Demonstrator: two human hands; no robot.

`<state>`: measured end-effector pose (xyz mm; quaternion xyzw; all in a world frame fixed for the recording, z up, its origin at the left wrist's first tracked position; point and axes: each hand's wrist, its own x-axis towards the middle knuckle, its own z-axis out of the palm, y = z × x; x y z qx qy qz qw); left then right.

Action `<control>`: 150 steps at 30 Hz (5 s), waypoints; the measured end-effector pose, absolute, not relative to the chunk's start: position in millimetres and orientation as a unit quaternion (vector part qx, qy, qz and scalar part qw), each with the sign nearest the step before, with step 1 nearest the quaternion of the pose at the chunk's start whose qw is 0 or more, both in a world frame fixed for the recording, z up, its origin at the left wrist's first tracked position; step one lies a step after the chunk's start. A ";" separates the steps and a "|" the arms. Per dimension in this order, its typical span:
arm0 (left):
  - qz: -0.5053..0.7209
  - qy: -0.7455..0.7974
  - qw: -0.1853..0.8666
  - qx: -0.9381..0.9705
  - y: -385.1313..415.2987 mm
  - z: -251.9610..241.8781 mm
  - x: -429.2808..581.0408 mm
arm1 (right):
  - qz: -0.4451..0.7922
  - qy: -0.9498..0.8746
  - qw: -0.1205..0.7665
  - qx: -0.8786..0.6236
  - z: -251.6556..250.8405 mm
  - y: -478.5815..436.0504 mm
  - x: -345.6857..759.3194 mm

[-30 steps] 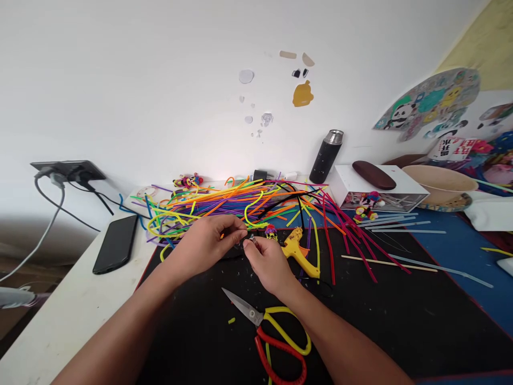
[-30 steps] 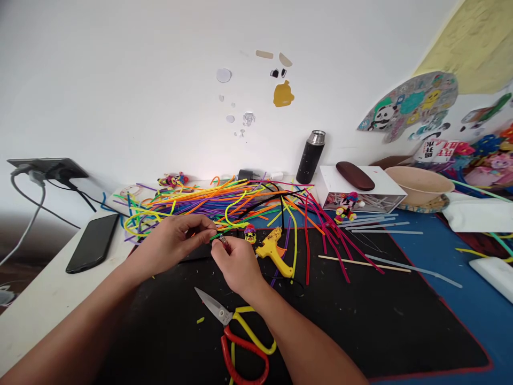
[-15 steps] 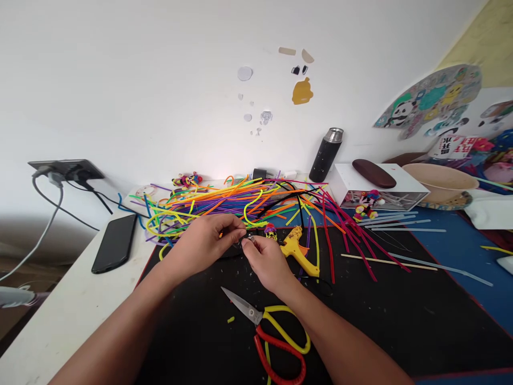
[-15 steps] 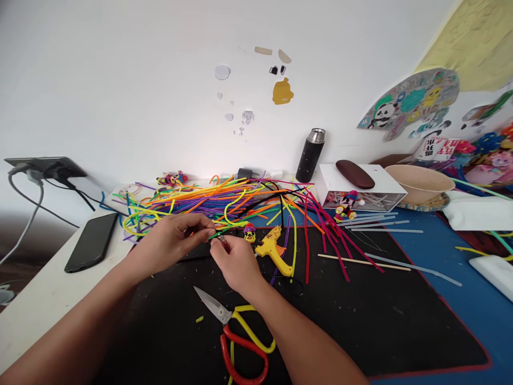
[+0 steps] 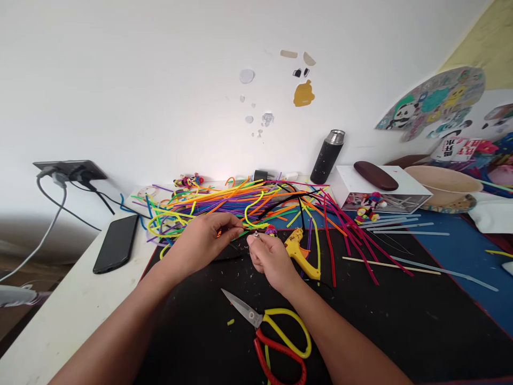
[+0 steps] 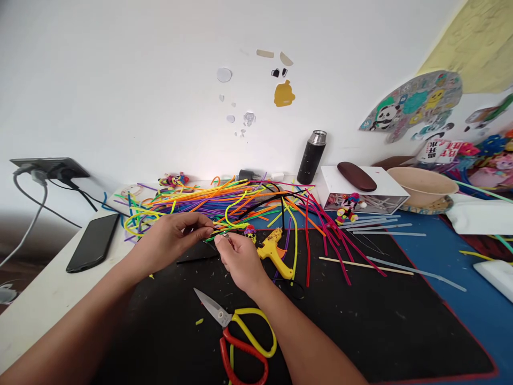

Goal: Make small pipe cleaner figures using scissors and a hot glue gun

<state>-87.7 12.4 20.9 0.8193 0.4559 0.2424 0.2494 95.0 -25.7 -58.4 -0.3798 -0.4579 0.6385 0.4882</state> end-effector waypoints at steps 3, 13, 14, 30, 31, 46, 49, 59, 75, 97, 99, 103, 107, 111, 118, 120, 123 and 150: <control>0.258 0.461 0.248 0.812 13.1 19.3 -89.4 | 0.669 -0.446 0.486 -0.342 -50.2 -26.6 96.2; 0.322 0.419 0.170 0.832 13.3 16.5 -89.1 | 0.660 -0.366 0.540 -0.372 -46.6 -22.1 98.1; 0.322 0.408 0.150 0.841 13.2 15.7 -89.4 | 0.657 -0.359 0.547 -0.375 -46.7 -21.7 99.0; 0.304 0.298 -0.016 0.905 13.3 10.6 -85.8 | 0.666 -0.344 0.536 -0.387 -46.3 -21.0 100.3; 0.300 0.299 -0.021 0.906 13.0 9.8 -85.7 | 0.666 -0.342 0.537 -0.388 -46.1 -20.9 100.3; 0.271 0.318 0.009 0.909 8.5 9.9 -82.8 | 0.666 -0.331 0.543 -0.390 -43.5 -20.9 100.6; 0.273 0.367 0.116 0.882 8.7 13.0 -84.5 | 0.657 -0.340 0.546 -0.392 -42.3 -20.2 100.9; 0.195 0.416 0.525 0.716 16.2 27.9 -91.8 | 0.525 -0.469 0.558 -0.440 -45.3 -25.4 108.1; 0.170 0.428 0.585 0.668 14.1 34.5 -85.5 | 0.421 -0.568 0.530 -0.470 -37.5 -32.2 105.5; 0.250 0.460 0.462 0.716 18.8 23.8 -93.9 | 0.654 -0.457 0.482 -0.363 -44.7 -29.3 101.4; 0.243 0.459 0.455 0.723 18.7 23.5 -93.8 | 0.638 -0.471 0.477 -0.379 -48.5 -30.0 101.0; 0.235 0.456 0.449 0.731 18.6 21.7 -93.9 | 0.594 -0.507 0.464 -0.418 -56.4 -31.0 100.3; 0.227 0.453 0.441 0.741 19.1 19.7 -93.4 | 0.577 -0.526 0.463 -0.419 -58.4 -31.6 100.0; 0.217 0.453 0.439 0.745 19.3 19.0 -92.4 | 0.580 -0.546 0.466 -0.385 -54.7 -32.6 100.6; 0.210 0.459 0.443 0.741 17.5 19.6 -92.3 | 0.543 -0.564 0.449 -0.431 -54.8 -34.2 97.5; 0.206 0.462 0.442 0.741 17.2 19.9 -92.6 | 0.520 -0.572 0.445 -0.451 -54.6 -34.6 95.6; 0.202 0.463 0.440 0.743 17.4 20.4 -92.7 | 0.489 -0.586 0.441 -0.473 -51.3 -35.2 93.0; 0.188 0.445 0.445 0.754 16.3 18.9 -90.0 | 0.487 -0.562 0.410 -0.528 -47.2 -35.9 87.3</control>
